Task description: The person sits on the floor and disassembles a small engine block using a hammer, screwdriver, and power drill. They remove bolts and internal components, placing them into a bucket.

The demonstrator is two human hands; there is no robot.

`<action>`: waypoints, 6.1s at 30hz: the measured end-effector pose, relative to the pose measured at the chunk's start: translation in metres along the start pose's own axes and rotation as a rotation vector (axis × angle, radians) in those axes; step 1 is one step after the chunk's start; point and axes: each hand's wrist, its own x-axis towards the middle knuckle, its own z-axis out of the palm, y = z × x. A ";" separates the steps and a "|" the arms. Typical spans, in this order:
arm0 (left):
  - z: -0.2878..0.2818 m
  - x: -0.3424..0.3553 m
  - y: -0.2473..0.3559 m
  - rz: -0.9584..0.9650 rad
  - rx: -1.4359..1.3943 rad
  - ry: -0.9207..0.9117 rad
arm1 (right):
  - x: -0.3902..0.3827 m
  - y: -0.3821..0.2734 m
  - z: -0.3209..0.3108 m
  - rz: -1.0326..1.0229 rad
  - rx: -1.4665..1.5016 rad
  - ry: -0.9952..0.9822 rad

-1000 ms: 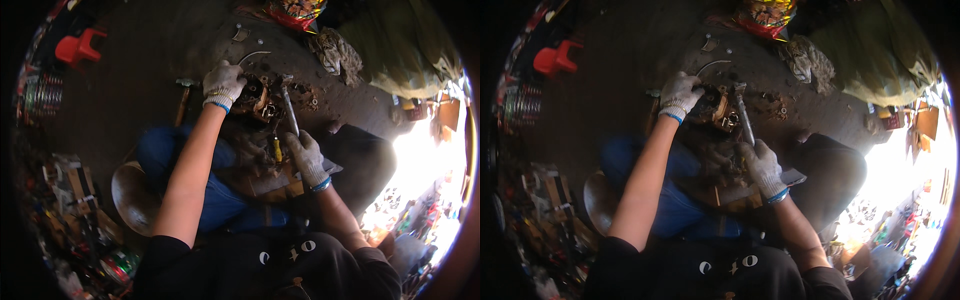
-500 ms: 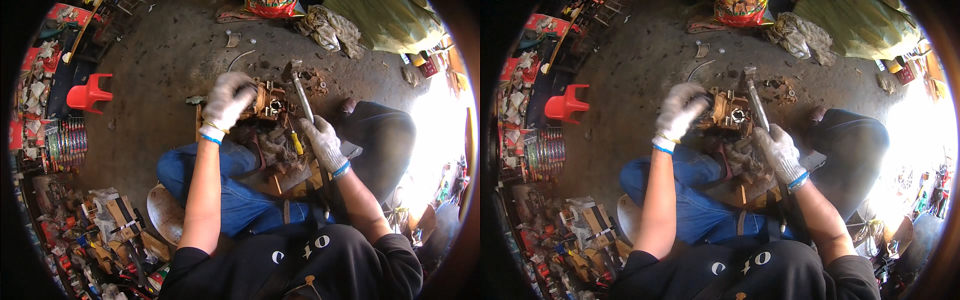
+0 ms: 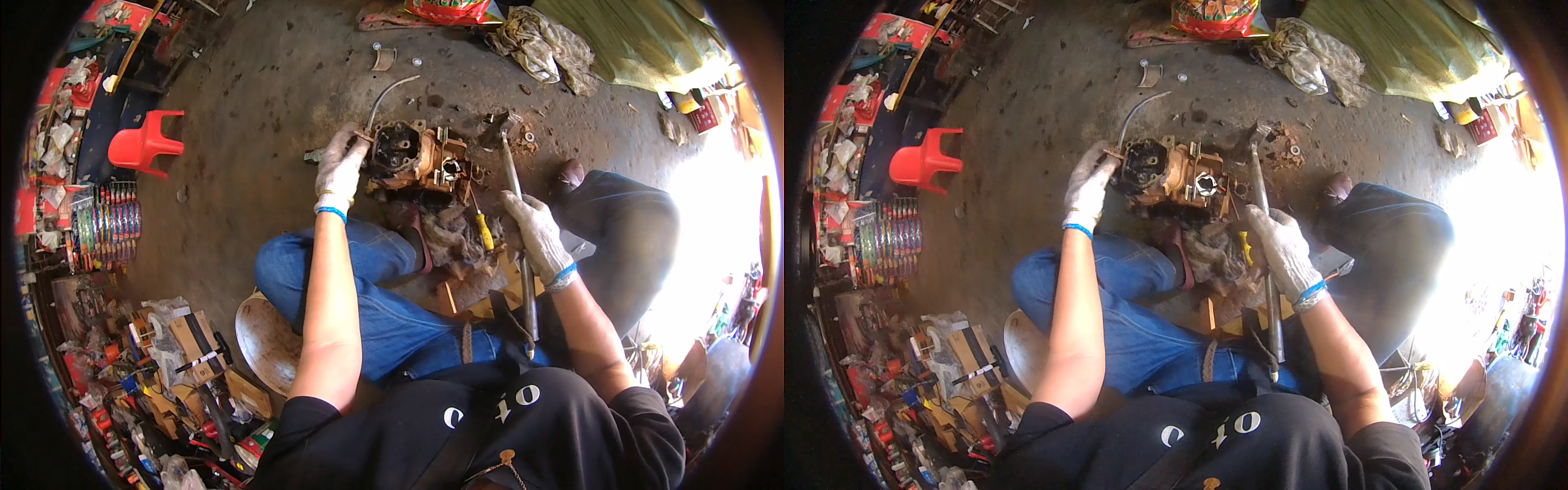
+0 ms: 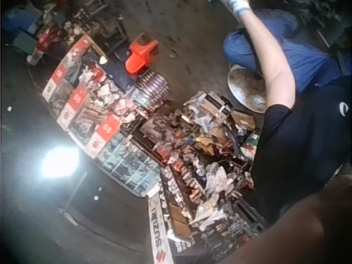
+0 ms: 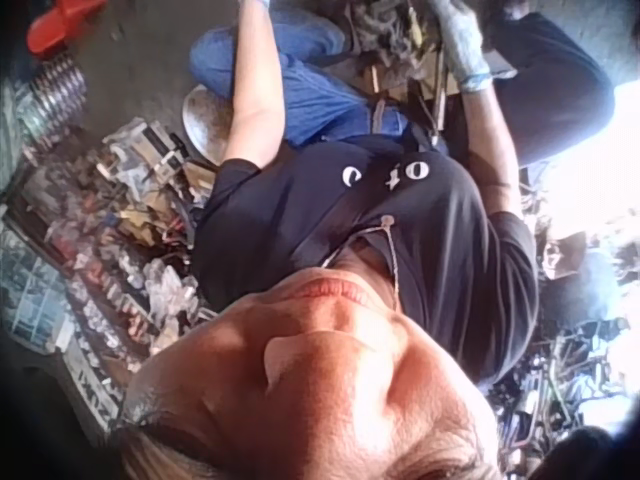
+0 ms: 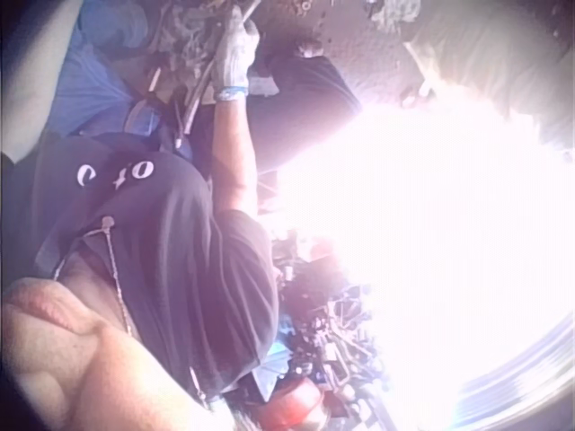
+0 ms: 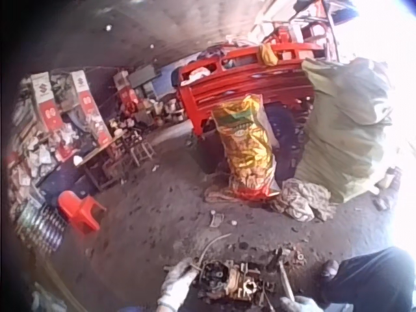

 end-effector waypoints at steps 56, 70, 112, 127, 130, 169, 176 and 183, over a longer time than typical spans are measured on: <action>-0.017 0.054 -0.047 -0.267 -0.028 -0.001 | 0.046 0.075 -0.024 0.351 1.053 -0.202; 0.001 0.079 -0.042 -0.373 -0.169 0.075 | 0.047 0.089 -0.015 0.408 0.874 -0.063; 0.048 -0.002 0.021 -0.073 0.042 0.111 | 0.053 0.085 -0.011 0.396 0.447 -0.025; 0.076 -0.012 0.039 0.149 0.358 -0.147 | 0.056 0.094 -0.020 0.434 0.636 -0.111; 0.083 -0.013 0.048 0.230 0.403 -0.176 | 0.052 0.088 -0.019 0.435 0.618 -0.091; 0.062 -0.044 0.086 0.070 0.088 -0.597 | 0.044 0.076 -0.007 0.411 0.897 0.042; 0.070 -0.067 0.083 0.088 0.124 -0.508 | 0.030 0.047 0.008 0.444 0.700 0.084; 0.028 -0.065 0.065 -0.009 0.045 -0.378 | 0.020 0.018 0.019 0.490 0.403 -0.050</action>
